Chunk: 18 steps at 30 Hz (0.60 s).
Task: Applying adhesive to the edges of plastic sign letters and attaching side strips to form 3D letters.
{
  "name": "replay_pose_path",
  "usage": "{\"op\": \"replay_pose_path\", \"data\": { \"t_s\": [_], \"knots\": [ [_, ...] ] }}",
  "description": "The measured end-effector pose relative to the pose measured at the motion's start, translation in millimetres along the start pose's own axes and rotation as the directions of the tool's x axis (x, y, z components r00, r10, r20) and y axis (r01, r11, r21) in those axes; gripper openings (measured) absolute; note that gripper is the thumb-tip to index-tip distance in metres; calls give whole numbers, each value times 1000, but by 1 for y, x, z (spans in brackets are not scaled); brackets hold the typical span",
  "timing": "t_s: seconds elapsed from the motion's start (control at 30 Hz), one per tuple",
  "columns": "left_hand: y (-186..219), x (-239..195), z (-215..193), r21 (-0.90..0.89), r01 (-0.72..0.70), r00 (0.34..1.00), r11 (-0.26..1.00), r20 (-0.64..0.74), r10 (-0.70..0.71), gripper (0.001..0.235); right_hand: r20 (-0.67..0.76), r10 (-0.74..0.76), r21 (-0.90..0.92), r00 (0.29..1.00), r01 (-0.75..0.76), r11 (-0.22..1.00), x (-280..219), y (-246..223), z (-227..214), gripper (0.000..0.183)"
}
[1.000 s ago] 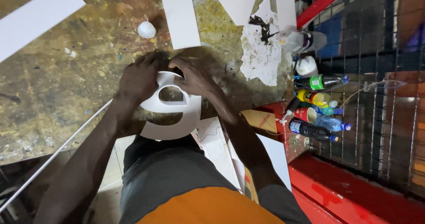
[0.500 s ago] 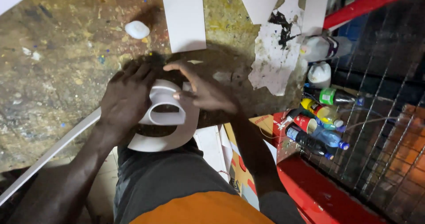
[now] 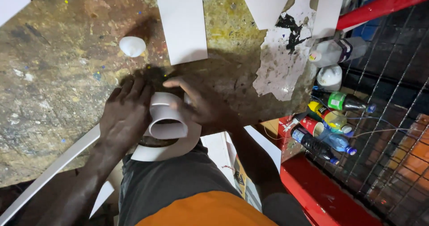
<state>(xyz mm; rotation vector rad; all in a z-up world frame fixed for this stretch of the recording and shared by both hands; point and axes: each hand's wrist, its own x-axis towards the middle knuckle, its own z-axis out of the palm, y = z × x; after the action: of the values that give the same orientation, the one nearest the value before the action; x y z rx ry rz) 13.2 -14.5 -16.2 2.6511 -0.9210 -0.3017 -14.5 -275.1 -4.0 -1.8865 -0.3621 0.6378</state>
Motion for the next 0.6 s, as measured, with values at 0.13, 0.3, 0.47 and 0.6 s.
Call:
{"op": "replay_pose_path", "data": {
  "t_s": [0.13,0.3,0.47,0.6],
  "knots": [
    [5,2,-16,-1,-17,998,1000,-67,17,48,-87,-50,-156,995,36,987,12,-2,8,57],
    [8,2,-24,-31,-9,993,999,-115,6,46,-124,-48,-236,991,18,972,12,-8,18,54],
    [-4,-16,0,-101,47,998,994,-30,-50,51,-114,189,-109,975,-201,973,7,-21,19,54],
    [-11,-36,-29,-113,142,987,983,89,-132,54,-132,182,-95,974,-195,976,11,-29,18,52]
  ]
}}
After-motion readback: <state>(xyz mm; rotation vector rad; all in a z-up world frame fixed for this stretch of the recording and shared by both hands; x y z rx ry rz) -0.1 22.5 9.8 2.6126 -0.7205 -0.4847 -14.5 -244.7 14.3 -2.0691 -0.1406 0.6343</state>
